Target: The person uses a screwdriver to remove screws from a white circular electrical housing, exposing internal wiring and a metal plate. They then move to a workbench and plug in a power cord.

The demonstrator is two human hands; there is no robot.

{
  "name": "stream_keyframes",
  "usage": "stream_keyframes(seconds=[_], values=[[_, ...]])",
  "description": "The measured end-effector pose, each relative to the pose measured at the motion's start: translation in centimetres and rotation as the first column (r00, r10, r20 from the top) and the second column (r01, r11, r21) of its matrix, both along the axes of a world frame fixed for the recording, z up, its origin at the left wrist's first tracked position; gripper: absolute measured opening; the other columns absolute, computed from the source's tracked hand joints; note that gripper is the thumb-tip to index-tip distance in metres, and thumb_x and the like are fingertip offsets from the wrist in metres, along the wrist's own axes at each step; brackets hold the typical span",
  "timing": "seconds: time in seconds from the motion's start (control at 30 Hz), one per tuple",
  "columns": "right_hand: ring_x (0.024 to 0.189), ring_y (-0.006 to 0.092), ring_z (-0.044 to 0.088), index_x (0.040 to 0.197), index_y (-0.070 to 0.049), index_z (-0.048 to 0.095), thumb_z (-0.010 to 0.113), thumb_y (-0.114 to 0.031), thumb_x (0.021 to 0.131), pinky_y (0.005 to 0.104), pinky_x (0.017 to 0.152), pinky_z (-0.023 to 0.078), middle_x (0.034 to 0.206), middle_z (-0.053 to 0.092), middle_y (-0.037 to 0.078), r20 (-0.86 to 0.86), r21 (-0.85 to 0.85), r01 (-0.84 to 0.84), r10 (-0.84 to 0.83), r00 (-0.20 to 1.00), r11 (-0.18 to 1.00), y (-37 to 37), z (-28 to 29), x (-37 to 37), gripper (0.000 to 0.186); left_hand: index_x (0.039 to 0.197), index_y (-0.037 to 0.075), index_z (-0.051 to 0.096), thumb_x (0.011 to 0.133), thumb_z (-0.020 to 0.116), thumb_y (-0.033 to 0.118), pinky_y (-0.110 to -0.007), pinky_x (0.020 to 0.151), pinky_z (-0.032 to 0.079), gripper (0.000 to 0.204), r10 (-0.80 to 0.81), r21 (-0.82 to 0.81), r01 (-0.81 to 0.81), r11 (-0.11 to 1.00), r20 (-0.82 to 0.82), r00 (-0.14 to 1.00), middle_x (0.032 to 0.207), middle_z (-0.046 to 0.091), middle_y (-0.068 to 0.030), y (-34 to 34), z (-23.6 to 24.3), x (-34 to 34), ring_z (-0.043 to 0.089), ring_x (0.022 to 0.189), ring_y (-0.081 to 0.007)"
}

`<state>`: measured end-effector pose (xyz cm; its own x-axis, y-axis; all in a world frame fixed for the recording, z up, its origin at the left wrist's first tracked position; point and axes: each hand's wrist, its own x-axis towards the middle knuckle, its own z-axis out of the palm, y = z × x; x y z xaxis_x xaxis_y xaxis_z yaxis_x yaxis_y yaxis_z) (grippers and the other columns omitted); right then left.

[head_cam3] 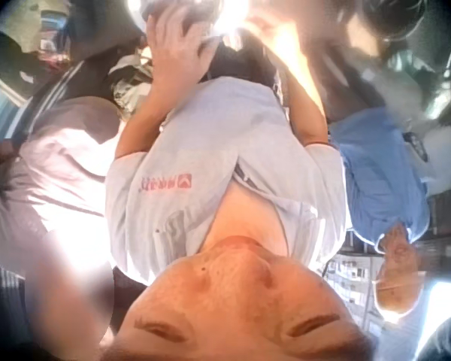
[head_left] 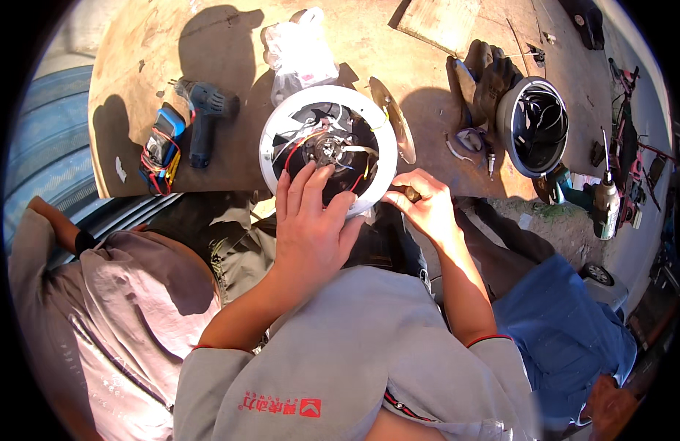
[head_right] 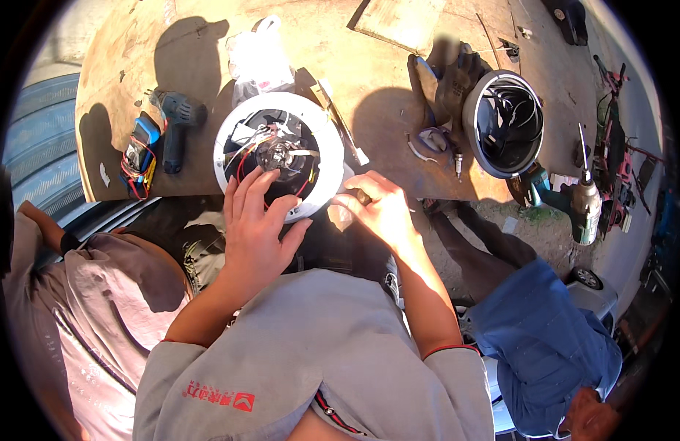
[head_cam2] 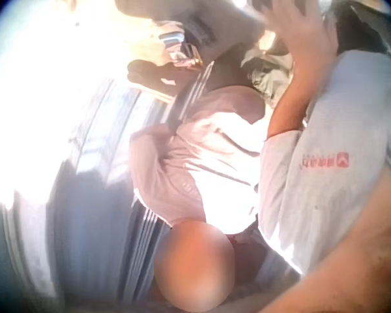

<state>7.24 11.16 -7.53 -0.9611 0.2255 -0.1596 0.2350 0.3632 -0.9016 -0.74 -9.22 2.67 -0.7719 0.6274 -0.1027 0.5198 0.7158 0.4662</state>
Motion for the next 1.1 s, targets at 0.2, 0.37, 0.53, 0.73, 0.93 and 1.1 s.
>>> stream_keyframes(seconds=[0.2,0.37,0.53,0.73,0.93,1.1], values=[[0.070,0.0092,0.058,0.099,-0.007,0.074,0.087,-0.008,0.075,0.0250,0.065,0.047,0.086,0.069,0.002,0.057,0.005,0.041,-0.041,0.998,0.999,0.2,-1.6,0.5,0.028,0.102,0.009,0.068,0.069,0.084,0.014,-0.056,0.108,0.032,0.036,0.092,0.231,-0.125,0.965,0.151,0.984,0.131,0.058,-0.0153,-1.2,-0.9,0.3,0.054,0.120,-0.0360],[0.083,0.0129,0.068,0.094,-0.004,0.074,0.081,-0.002,0.074,0.0305,0.079,0.054,0.090,0.074,0.004,0.116,-0.006,0.053,-0.052,0.992,0.999,0.6,-1.8,0.6,0.022,0.096,0.003,0.067,0.065,0.086,0.014,-0.033,0.070,0.050,0.038,-0.024,0.370,-0.105,0.923,0.329,0.944,0.117,0.067,-0.0170,-2.7,0.9,0.3,0.062,0.074,-0.0211],[0.083,0.0123,0.068,0.093,-0.002,0.073,0.079,-0.002,0.075,0.0297,0.080,0.054,0.091,0.074,0.004,0.149,0.020,0.040,-0.042,0.988,0.999,0.5,-0.9,0.2,0.019,0.095,-0.001,0.063,0.070,0.082,0.019,-0.027,0.047,0.048,0.037,-0.156,0.310,0.045,0.950,0.342,0.927,0.128,0.060,-0.0276,-1.6,0.8,-0.5,0.059,0.054,-0.0156],[0.083,0.0129,0.069,0.099,0.000,0.072,0.080,-0.002,0.077,0.0295,0.080,0.054,0.092,0.074,0.006,0.059,0.006,-0.024,0.023,0.998,1.000,0.5,-0.7,-0.6,0.023,0.086,0.001,0.054,0.078,0.068,0.009,-0.032,0.047,0.053,0.018,-0.168,0.062,0.157,0.986,0.448,0.878,0.127,0.058,-0.0315,1.3,0.3,-1.6,0.063,0.049,-0.0218],[0.072,0.0226,0.066,0.097,-0.010,0.072,0.088,-0.012,0.071,0.0325,0.064,0.052,0.082,0.068,0.006,-0.018,0.037,-0.016,0.017,1.000,0.999,0.3,-1.1,-0.8,0.031,0.088,0.000,0.049,0.080,0.062,0.004,-0.042,0.049,0.055,0.016,-0.164,0.126,0.115,0.985,0.518,0.839,0.104,0.062,-0.0239,2.4,-0.7,-1.8,0.066,0.058,-0.0325],[0.069,0.0260,0.065,0.094,-0.009,0.069,0.085,-0.019,0.074,0.0365,0.064,0.053,0.081,0.065,0.007,0.030,0.078,-0.064,0.062,0.998,0.995,0.5,1.2,-1.5,0.028,0.092,0.002,0.059,0.084,0.056,-0.010,-0.036,0.056,0.055,0.015,-0.150,0.233,0.019,0.972,0.562,0.814,0.090,0.062,-0.0155,2.9,-0.6,-2.3,0.066,0.066,-0.0302]])
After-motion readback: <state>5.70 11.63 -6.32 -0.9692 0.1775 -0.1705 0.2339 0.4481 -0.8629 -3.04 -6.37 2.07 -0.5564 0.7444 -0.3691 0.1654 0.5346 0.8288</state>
